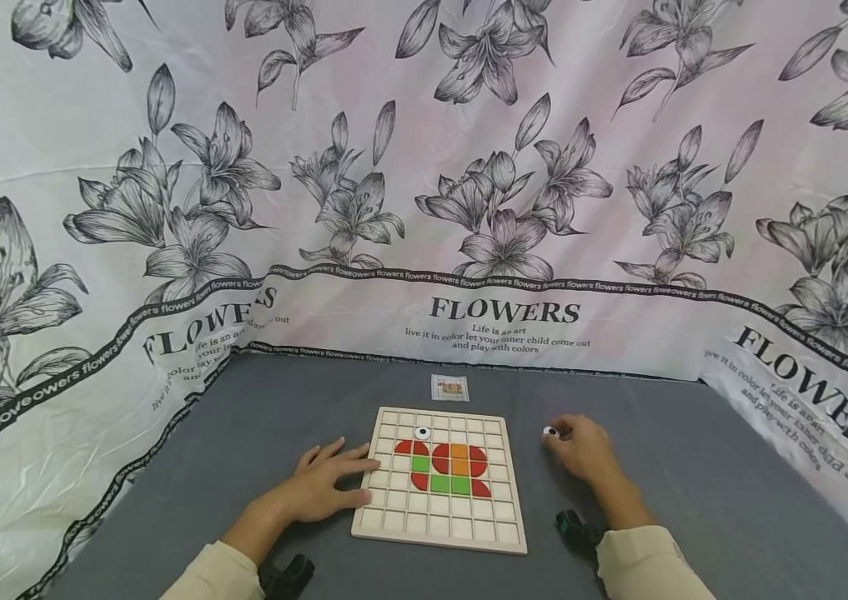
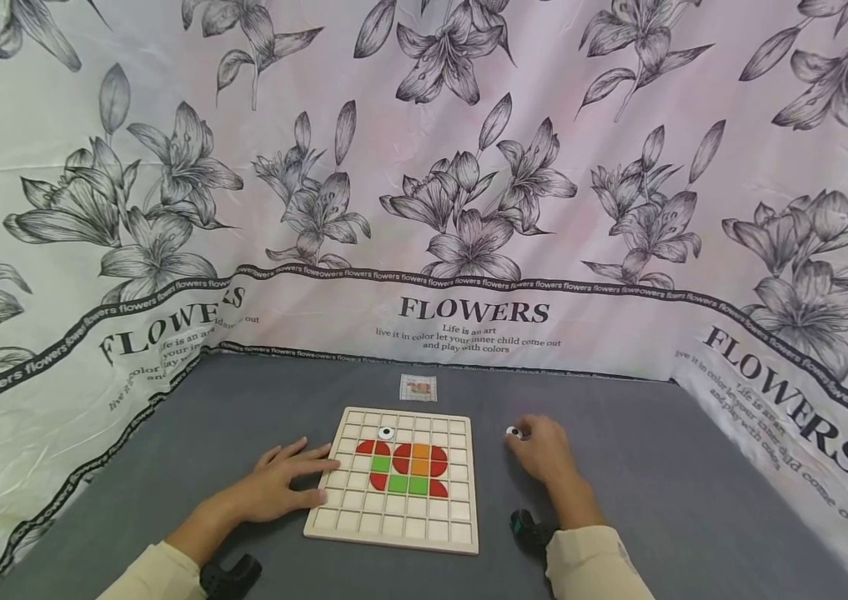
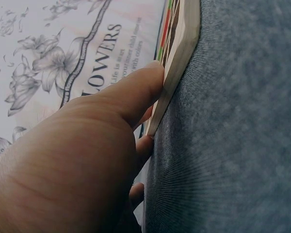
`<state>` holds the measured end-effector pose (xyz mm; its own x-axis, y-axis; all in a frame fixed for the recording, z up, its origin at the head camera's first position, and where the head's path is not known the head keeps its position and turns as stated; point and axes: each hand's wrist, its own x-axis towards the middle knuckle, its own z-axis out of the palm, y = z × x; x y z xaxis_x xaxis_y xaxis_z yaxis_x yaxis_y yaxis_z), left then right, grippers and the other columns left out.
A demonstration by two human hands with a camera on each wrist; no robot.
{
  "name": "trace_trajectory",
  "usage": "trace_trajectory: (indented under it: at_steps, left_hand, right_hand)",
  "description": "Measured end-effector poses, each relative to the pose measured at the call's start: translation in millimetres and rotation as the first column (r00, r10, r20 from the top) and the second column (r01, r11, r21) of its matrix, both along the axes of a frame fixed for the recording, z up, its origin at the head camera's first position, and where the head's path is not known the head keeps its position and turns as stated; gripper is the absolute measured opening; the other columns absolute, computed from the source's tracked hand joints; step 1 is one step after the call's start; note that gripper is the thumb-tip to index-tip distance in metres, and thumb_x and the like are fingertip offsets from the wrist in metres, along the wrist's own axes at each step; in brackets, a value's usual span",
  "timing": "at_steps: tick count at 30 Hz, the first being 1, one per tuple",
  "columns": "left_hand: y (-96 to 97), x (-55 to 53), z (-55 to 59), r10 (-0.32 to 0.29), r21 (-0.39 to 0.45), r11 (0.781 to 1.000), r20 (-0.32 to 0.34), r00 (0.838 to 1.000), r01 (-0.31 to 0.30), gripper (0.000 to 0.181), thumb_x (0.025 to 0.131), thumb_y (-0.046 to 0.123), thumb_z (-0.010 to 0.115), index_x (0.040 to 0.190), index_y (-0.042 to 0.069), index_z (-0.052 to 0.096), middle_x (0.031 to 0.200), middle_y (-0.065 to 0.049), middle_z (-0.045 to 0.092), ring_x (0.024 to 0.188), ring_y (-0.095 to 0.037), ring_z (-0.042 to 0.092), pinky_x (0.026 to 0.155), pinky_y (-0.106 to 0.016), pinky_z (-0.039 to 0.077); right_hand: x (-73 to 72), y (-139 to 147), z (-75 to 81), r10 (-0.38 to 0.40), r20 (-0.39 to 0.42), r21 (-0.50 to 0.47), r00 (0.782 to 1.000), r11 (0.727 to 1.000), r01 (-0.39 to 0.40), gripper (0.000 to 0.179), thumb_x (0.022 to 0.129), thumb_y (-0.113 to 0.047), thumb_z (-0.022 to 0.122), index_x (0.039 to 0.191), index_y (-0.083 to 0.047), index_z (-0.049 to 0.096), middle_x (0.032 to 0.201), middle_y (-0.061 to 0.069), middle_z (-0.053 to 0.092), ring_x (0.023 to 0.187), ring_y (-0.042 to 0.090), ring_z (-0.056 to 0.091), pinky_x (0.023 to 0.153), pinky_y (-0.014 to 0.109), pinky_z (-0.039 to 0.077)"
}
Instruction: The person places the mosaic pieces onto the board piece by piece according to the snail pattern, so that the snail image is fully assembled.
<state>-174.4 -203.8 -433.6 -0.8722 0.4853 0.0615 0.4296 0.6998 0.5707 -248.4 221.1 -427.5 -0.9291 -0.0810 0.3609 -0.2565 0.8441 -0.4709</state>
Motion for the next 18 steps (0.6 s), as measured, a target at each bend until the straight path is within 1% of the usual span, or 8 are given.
trace_trajectory:
  at_steps: [3,5,12,14,18]
  left_hand:
    - [0.6,-0.3,-0.7,0.008,-0.008,1.0,0.002,1.0,-0.008,0.054,0.092,0.051,0.06,0.138,0.023,0.057,0.152,-0.004,0.035,0.142,-0.041,0.011,0.106,-0.062,-0.002]
    - [0.3,0.2,-0.9,0.007,-0.008,1.0,0.002,1.0,-0.007,0.054,0.092,0.051,0.06,0.138,0.023,0.057,0.152,-0.004,0.035,0.142,-0.041,0.011,0.106,-0.062,-0.002]
    - [-0.4,1.8,0.7,0.0,0.005,1.0,0.001,1.0,0.0,0.054,0.092,0.049,0.061,0.138,0.02,0.057,0.152,-0.008,0.036,0.141,-0.043,0.012,0.105,-0.064,-0.001]
    - [-0.4,1.3,0.3,0.001,0.003,1.0,0.002,1.0,-0.001,0.054,0.092,0.049,0.061,0.138,0.021,0.057,0.152,-0.007,0.036,0.142,-0.042,0.012,0.106,-0.064,-0.001]
    - [-0.1,1.0,-0.1,-0.005,0.005,1.0,0.002,1.0,0.005,0.054,0.092,0.05,0.061,0.138,0.022,0.057,0.152,-0.006,0.035,0.142,-0.042,0.011,0.106,-0.064,-0.002]
  right_hand:
    - [2.8,-5,7.0,0.034,-0.066,-0.039,0.997,0.999,-0.036,0.026,0.087,-0.014,0.071,0.105,0.004,0.07,0.098,0.016,0.065,0.091,0.034,0.061,0.077,0.052,0.048]
    - [4.9,-12,13.7,0.059,-0.097,-0.053,0.994,0.997,-0.064,0.027,0.087,-0.015,0.071,0.107,0.003,0.069,0.1,0.015,0.064,0.093,0.034,0.06,0.078,0.052,0.047]
    - [10.8,-48,44.3,0.123,-0.195,-0.075,0.973,0.987,-0.14,0.028,0.084,-0.015,0.076,0.107,-0.001,0.071,0.098,0.011,0.065,0.091,0.03,0.059,0.076,0.049,0.048]
    - [13.5,-60,53.5,0.147,-0.208,-0.08,0.967,0.983,-0.166,0.027,0.084,-0.015,0.076,0.107,-0.002,0.071,0.099,0.01,0.065,0.091,0.029,0.059,0.075,0.048,0.048]
    - [17.6,-81,66.7,0.19,-0.199,-0.114,0.961,0.97,-0.216,0.028,0.084,-0.016,0.076,0.109,-0.004,0.072,0.103,0.008,0.066,0.093,0.028,0.059,0.076,0.048,0.049]
